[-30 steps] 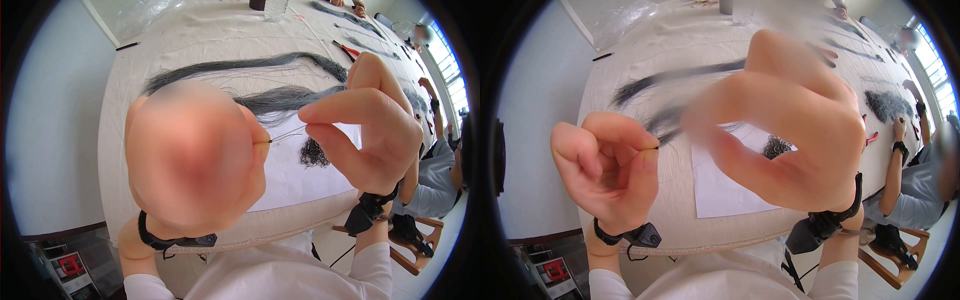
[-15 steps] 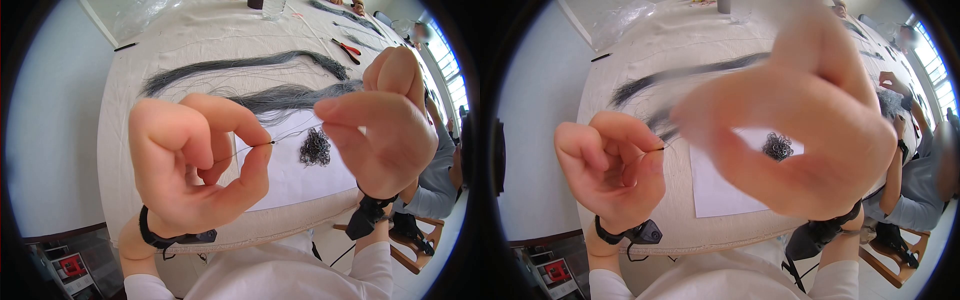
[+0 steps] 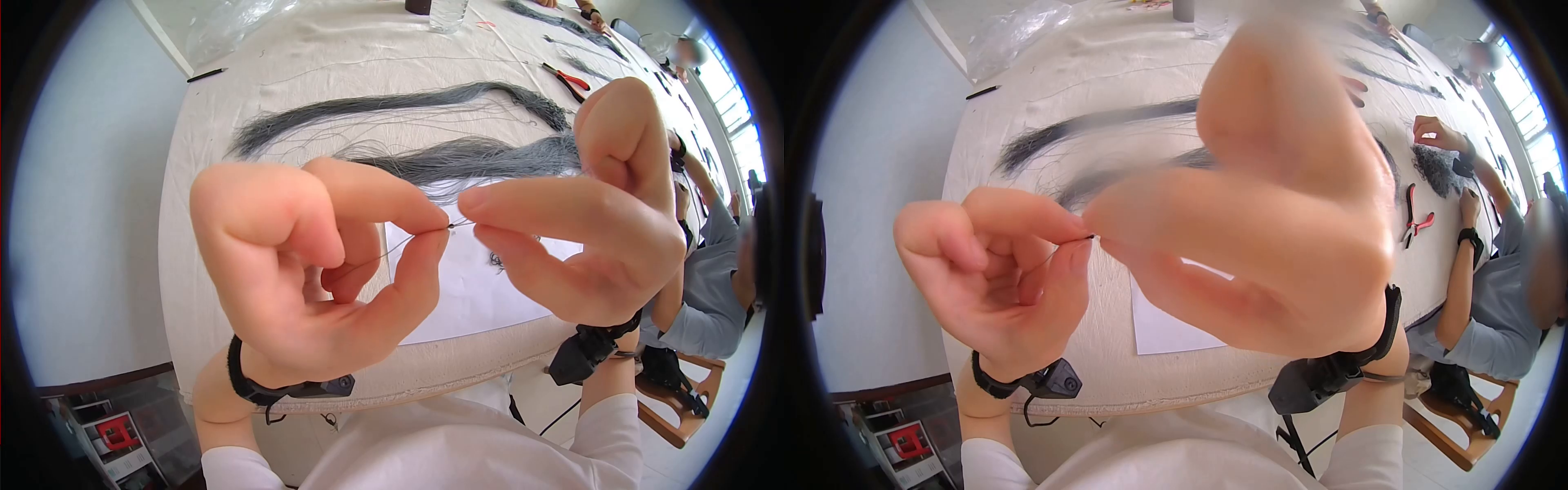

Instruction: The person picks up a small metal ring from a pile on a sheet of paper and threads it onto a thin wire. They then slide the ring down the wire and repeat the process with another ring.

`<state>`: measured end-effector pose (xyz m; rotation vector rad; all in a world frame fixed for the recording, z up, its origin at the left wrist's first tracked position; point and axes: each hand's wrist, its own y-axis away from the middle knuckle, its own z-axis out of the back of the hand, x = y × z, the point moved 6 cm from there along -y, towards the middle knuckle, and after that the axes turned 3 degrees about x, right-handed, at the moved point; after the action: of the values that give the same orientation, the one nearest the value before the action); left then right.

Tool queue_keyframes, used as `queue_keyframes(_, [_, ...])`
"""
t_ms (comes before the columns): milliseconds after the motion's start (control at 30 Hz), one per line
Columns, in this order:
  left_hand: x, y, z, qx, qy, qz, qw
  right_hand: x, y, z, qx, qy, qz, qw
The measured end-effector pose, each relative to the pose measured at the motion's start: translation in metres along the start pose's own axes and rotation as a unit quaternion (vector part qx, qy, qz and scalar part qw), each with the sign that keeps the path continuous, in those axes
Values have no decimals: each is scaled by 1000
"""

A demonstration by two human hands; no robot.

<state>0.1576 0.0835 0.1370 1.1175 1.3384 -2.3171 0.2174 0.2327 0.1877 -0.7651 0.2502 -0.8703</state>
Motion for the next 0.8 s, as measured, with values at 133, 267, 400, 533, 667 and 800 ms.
queue_keyframes(133, [-1, 1, 2, 12, -14, -20, 1000, -14, 7, -13, -58, -5, 79, 995])
queue_keyframes(267, [-1, 1, 1, 21, 10, -21, 1000, -1, -3, -10, 99, 55, -52, 992])
queue_keyframes(400, [-3, 1, 1, 18, -14, -6, 1000, -2, 0, -6, 24, -7, -43, 999])
queue_keyframes(533, [-3, 1, 1, 41, -9, -26, 999, -1, -2, -6, 35, -16, -33, 999])
queue_keyframes(667, [-3, 0, -1, 58, -3, -25, 998, -2, 1, -5, 22, 6, -4, 1000])
queue_keyframes(800, [-1, -1, -2, 43, -3, -41, 998, -2, 1, -3, 27, 6, -5, 1000])
